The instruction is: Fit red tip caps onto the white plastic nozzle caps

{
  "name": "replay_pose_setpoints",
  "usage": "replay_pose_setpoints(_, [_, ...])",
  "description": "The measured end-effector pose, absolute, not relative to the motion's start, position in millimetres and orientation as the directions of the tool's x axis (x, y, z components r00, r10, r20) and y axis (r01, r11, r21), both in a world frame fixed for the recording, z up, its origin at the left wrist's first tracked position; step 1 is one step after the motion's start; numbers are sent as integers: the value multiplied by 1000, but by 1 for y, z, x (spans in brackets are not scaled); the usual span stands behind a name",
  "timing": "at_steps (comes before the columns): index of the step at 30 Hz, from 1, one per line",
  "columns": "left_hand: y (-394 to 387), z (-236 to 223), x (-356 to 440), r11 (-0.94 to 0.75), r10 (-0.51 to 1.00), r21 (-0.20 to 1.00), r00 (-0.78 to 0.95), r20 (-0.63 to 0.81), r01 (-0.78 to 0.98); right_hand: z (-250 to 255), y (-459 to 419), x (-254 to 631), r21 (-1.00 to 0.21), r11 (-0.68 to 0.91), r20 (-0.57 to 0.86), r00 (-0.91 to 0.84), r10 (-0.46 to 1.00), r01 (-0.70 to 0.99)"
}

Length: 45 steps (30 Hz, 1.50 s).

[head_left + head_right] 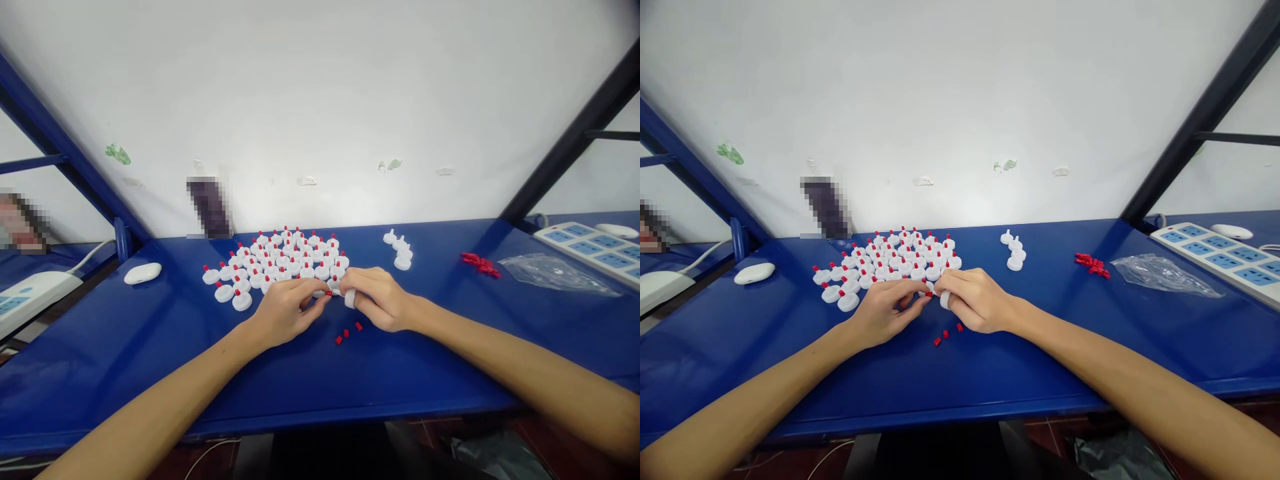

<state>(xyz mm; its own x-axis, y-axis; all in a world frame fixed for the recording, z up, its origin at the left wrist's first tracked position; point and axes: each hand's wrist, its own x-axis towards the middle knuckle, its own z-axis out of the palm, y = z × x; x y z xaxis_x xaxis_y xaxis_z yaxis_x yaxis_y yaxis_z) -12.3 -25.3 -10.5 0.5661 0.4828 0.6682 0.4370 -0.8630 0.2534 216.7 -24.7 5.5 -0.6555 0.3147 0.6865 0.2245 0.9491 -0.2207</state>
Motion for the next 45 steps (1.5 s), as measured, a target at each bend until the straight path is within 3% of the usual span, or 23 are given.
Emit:
replay_pose_setpoints(9, [-26,-7,-14,-886,451,249,603,657,392,8,-30,214,-489,854,590,-653,474,178])
replay_pose_setpoints(16, [-25,-7,-16,-920,387,254,597,703,298,-1,-27,210,-290,918,673,-625,396,270])
replay_pose_setpoints(22, [-27,-6,-15,-890,455,286,640,620,355,-7,-26,209,-217,933,689,-633,354,287])
replay_pose_setpoints(28, [-28,-5,-15,-872,489,300,659,572,387,-8,-25,208,-36,953,727,-647,231,300])
replay_pose_setpoints(39, [-29,4,-17,-863,484,418,701,523,284,-3,-26,208,-49,947,735,-630,250,318])
replay_pose_setpoints(45, [-29,5,-17,-868,488,366,712,504,336,-5,-25,207,-14,952,742,-635,214,305])
